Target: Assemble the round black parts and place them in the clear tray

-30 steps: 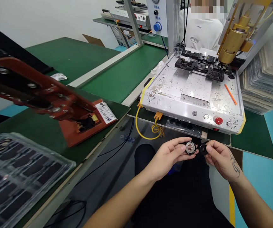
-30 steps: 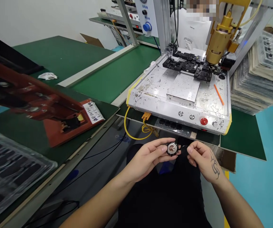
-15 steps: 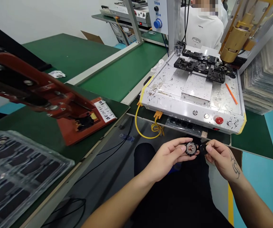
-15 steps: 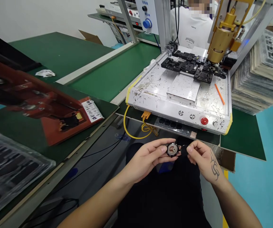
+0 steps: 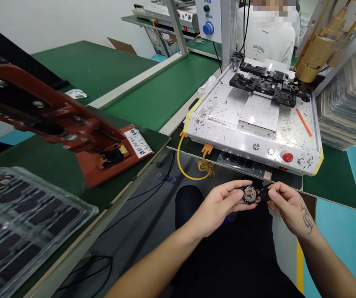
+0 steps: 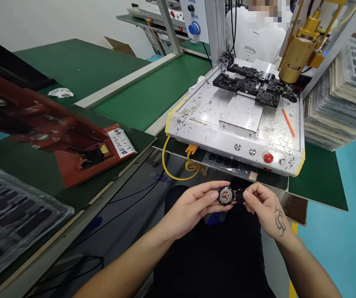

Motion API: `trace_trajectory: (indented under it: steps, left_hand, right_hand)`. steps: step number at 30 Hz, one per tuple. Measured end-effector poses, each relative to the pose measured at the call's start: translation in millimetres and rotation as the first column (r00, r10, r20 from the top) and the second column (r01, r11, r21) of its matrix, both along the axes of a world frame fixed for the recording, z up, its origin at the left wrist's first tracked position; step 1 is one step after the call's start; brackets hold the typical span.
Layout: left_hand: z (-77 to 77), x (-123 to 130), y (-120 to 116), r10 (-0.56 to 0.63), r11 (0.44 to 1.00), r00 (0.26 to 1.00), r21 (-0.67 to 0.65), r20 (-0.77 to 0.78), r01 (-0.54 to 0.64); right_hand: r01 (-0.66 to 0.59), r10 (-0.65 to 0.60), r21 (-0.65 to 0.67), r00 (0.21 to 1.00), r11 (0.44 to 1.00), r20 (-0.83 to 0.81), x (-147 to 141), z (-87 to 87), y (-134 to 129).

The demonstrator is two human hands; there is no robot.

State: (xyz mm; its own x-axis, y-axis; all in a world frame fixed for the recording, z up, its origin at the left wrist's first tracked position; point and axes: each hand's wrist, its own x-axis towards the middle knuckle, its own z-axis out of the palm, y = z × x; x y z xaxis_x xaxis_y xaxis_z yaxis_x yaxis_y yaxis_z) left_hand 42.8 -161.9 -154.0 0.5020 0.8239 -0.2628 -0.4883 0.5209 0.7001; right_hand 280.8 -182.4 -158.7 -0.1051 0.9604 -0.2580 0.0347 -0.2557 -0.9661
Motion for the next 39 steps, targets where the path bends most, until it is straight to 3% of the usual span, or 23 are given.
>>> trace_trajectory:
  steps: [8,13,21,28,39]
  left_hand:
    - [-0.3,1.4,-2.4,0.021,0.999,0.998,0.048,-0.05,-0.019]
    - [0.6,3.6,-3.6,0.033,0.996,0.994,0.092,-0.109,-0.023]
    - [-1.3,4.5,-3.0,0.023,0.997,0.996,0.08,-0.085,-0.016]
    - [9.6,0.7,-2.2,-0.034,0.999,0.999,0.028,-0.04,0.036]
    - [27.8,1.4,-3.9,-0.03,0.998,0.998,-0.056,-0.056,0.027]
  right_hand:
    - [-0.041,0.007,0.206,0.987,0.978,0.162,-9.4,13.4,5.0]
    - [-0.075,0.031,0.212,0.979,0.974,0.202,-15.9,15.8,5.2]
    - [-0.041,0.004,0.23,0.987,0.972,0.161,-19.8,13.4,6.2]
    - [0.069,-0.09,0.271,0.994,0.96,0.067,-7.2,21.4,-10.2]
    - [0.019,0.007,0.308,0.996,0.951,-0.084,-7.4,25.4,-28.2]
